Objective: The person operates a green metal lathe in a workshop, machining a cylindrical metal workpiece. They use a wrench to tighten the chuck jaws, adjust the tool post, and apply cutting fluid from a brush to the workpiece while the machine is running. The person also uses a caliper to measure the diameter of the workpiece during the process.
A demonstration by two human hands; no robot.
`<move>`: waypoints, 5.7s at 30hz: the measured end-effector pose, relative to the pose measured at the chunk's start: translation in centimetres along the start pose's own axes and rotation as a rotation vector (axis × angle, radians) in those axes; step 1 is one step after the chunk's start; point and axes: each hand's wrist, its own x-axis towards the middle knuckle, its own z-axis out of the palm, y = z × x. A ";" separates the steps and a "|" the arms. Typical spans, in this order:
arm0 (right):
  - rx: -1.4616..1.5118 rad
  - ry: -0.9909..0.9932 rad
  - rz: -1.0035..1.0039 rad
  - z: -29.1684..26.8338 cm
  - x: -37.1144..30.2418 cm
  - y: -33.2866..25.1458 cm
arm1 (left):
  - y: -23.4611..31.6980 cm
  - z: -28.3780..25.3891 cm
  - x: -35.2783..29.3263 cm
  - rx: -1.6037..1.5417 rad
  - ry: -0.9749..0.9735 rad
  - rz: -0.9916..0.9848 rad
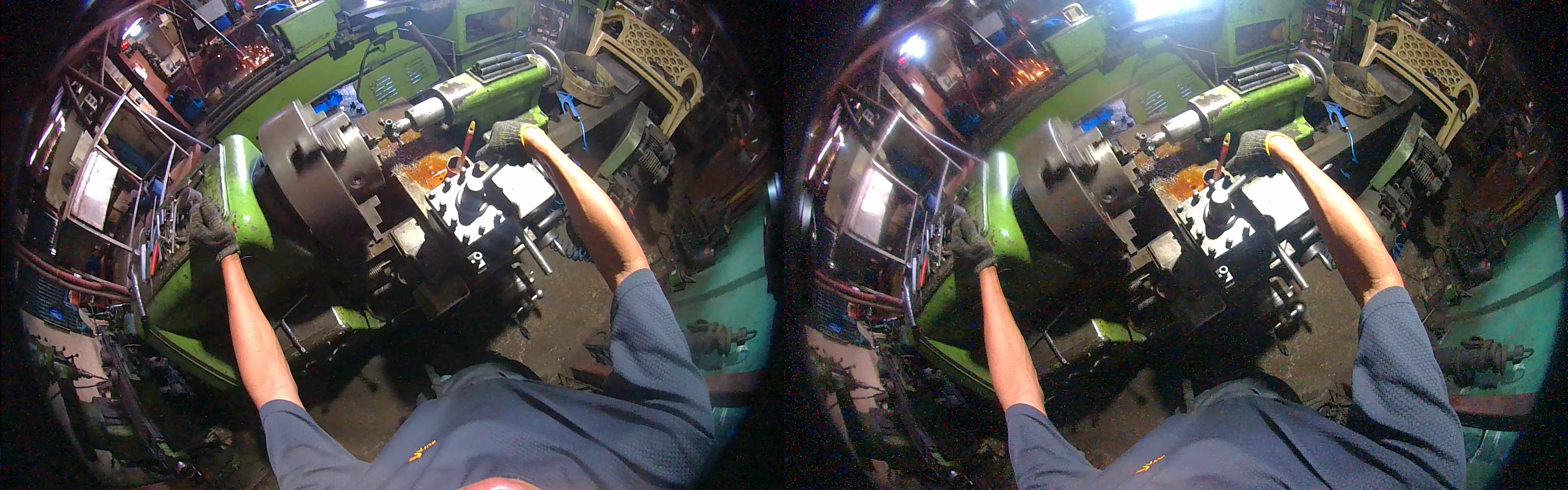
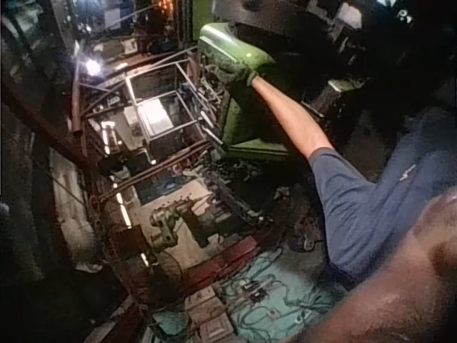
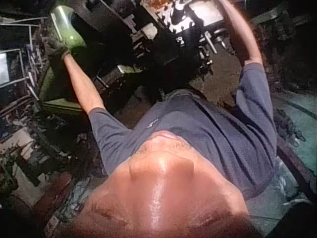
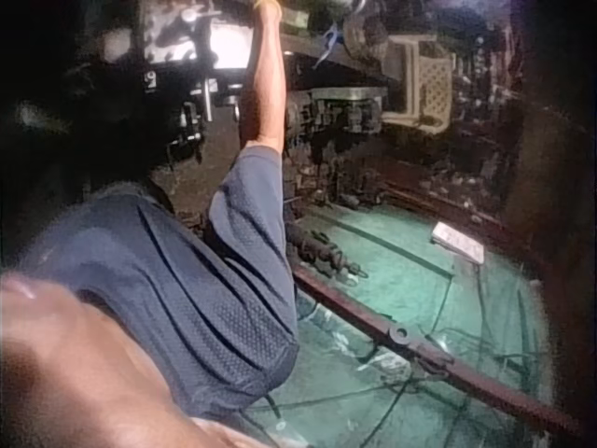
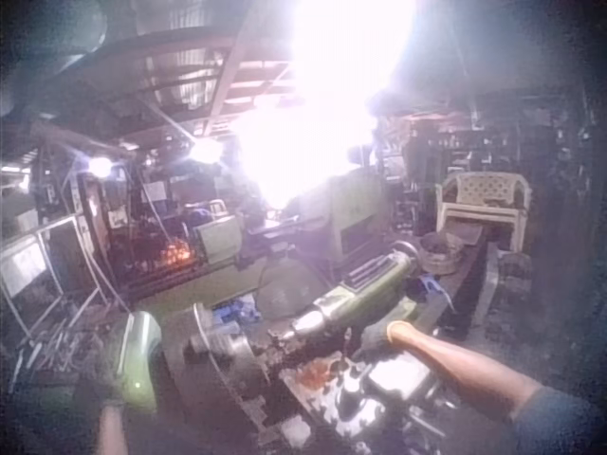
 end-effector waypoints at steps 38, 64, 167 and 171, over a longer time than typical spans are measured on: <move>-0.029 -0.010 0.002 -0.1 -0.1 0.1 | 0.6 0.0 0.3 -0.049 -0.030 -0.102; -0.110 -0.021 -0.112 0.1 1.9 0.9 | -1.9 -0.9 0.8 -0.120 -0.089 -0.076; 0.022 -0.092 -0.067 -0.2 0.5 -0.2 | -1.6 -0.1 1.3 -0.273 0.010 0.000; 0.008 -0.081 -0.032 -0.3 0.1 -0.1 | 1.4 0.4 0.9 -0.344 0.036 -0.039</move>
